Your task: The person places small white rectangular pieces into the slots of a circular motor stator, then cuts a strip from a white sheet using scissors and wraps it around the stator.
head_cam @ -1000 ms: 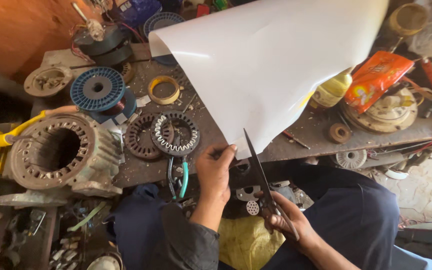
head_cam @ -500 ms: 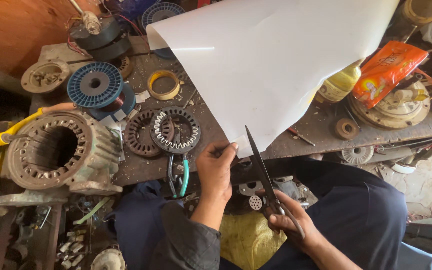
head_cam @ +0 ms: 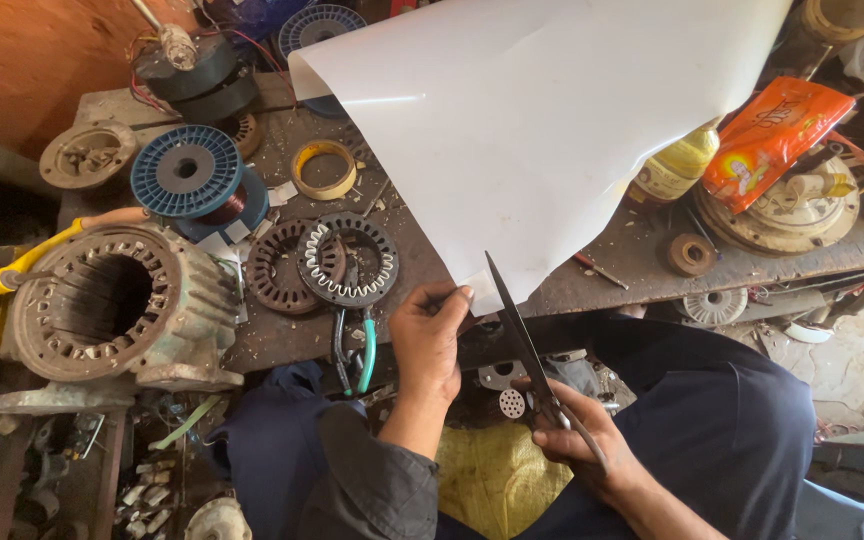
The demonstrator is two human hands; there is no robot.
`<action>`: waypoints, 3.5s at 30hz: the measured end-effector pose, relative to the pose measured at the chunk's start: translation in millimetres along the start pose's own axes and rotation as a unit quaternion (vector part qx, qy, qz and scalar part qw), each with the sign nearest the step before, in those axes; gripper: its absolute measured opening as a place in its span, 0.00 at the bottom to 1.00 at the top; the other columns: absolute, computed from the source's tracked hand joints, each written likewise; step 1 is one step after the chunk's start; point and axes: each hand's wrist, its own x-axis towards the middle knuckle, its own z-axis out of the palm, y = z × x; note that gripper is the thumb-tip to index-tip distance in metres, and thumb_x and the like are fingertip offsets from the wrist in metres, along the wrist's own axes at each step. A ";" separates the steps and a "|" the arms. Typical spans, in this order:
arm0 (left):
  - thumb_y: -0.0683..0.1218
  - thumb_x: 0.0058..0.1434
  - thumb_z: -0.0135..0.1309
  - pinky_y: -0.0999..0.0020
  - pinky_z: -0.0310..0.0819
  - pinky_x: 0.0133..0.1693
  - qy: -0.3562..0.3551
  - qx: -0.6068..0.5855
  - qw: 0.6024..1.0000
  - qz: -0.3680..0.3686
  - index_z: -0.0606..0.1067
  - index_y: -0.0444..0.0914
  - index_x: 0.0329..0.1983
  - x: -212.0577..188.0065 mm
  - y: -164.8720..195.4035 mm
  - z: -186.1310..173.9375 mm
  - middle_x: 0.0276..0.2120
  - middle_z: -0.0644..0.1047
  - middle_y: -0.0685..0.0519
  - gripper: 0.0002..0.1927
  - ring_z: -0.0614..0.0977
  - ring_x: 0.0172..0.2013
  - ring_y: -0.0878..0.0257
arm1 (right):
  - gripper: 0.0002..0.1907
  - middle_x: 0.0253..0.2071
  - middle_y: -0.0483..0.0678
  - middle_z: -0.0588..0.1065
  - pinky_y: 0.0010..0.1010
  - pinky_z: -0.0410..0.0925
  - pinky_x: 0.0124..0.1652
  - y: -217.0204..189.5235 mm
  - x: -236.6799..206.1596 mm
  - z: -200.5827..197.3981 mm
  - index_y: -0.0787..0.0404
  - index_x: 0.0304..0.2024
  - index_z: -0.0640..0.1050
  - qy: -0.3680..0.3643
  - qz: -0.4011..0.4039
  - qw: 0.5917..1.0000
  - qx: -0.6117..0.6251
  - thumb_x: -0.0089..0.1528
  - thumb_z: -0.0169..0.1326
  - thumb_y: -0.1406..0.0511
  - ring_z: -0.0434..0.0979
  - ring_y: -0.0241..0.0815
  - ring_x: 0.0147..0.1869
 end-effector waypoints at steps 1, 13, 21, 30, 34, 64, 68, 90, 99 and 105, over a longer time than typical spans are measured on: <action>0.34 0.58 0.62 0.75 0.74 0.36 0.001 0.006 1.000 -0.001 0.79 0.31 0.35 0.1 0.0 -0.1 0.31 0.81 0.51 0.04 0.79 0.31 0.69 | 0.38 0.29 0.41 0.68 0.23 0.57 0.27 0.3 0.3 -0.5 0.65 0.65 0.73 -0.002 0.001 1.000 0.010 0.51 0.63 0.70 0.65 0.31 0.29; 0.35 0.59 0.61 0.72 0.76 0.34 -0.004 0.014 1.000 -0.021 0.79 0.31 0.34 0.6 5.4 -0.6 0.30 0.80 0.52 0.02 0.80 0.29 0.68 | 0.37 0.23 0.40 0.65 0.23 0.52 0.22 11.4 6.7 -6.5 0.64 0.67 0.71 -0.011 0.023 0.998 0.050 0.53 0.60 0.75 0.61 0.29 0.21; 0.35 0.58 0.62 0.72 0.77 0.36 -0.007 0.012 1.000 -0.013 0.79 0.31 0.35 -0.4 6.6 -1.0 0.31 0.81 0.51 0.04 0.81 0.30 0.67 | 0.36 0.19 0.39 0.63 0.24 0.51 0.20 16.5 7.8 -9.6 0.61 0.66 0.74 0.038 0.040 0.998 -0.032 0.53 0.61 0.74 0.58 0.30 0.18; 0.35 0.58 0.62 0.70 0.79 0.35 0.004 -0.004 1.000 -0.023 0.78 0.30 0.34 0.7 5.3 0.2 0.31 0.80 0.50 0.03 0.81 0.30 0.66 | 0.36 0.24 0.41 0.70 0.24 0.56 0.21 -16.4 27.9 -0.2 0.63 0.64 0.74 0.007 0.010 1.000 -0.023 0.52 0.64 0.71 0.64 0.31 0.21; 0.35 0.57 0.62 0.71 0.77 0.37 0.012 -0.001 1.000 -0.018 0.78 0.30 0.35 3.1 3.2 -1.7 0.31 0.81 0.50 0.04 0.81 0.31 0.66 | 0.35 0.32 0.43 0.77 0.24 0.64 0.28 -37.6 42.1 8.1 0.67 0.64 0.73 -0.014 -0.025 0.998 -0.050 0.52 0.63 0.69 0.72 0.31 0.29; 0.38 0.58 0.64 0.75 0.76 0.39 0.057 0.088 0.992 0.064 0.82 0.26 0.41 16.3 22.4 0.5 0.34 0.84 0.49 0.10 0.82 0.34 0.68 | 0.38 0.21 0.39 0.64 0.25 0.51 0.21 2.2 17.4 -29.9 0.64 0.65 0.73 0.023 0.080 0.996 -0.013 0.50 0.63 0.75 0.59 0.31 0.19; 0.39 0.59 0.64 0.77 0.71 0.33 0.074 0.097 0.990 0.063 0.82 0.26 0.41 16.8 22.0 -0.8 0.31 0.82 0.51 0.10 0.79 0.30 0.71 | 0.35 0.23 0.42 0.68 0.24 0.54 0.24 -12.5 24.7 -31.2 0.61 0.62 0.76 0.039 0.090 0.987 -0.127 0.50 0.65 0.73 0.63 0.32 0.23; 0.38 0.58 0.64 0.79 0.60 0.23 0.074 0.075 0.994 0.034 0.81 0.29 0.39 16.7 23.2 -5.7 0.27 0.79 0.56 0.08 0.72 0.24 0.76 | 0.30 0.24 0.43 0.73 0.24 0.58 0.24 -27.2 40.8 -14.4 0.66 0.57 0.81 0.029 0.047 0.978 -0.200 0.50 0.66 0.70 0.67 0.31 0.24; 0.39 0.57 0.65 0.76 0.70 0.32 0.079 0.090 0.992 0.037 0.81 0.28 0.39 20.0 20.5 -2.7 0.29 0.80 0.55 0.10 0.77 0.30 0.71 | 0.35 0.27 0.43 0.75 0.24 0.59 0.24 -57.4 77.4 9.4 0.71 0.61 0.74 0.011 0.047 0.993 -0.110 0.50 0.65 0.69 0.67 0.30 0.25; 0.39 0.57 0.65 0.75 0.72 0.35 0.074 0.102 0.990 0.060 0.82 0.27 0.38 22.9 19.6 -4.7 0.30 0.81 0.52 0.10 0.78 0.31 0.70 | 0.37 0.21 0.39 0.66 0.24 0.53 0.20 -49.0 84.0 4.9 0.71 0.63 0.75 -0.006 0.033 0.995 -0.090 0.51 0.68 0.69 0.60 0.29 0.21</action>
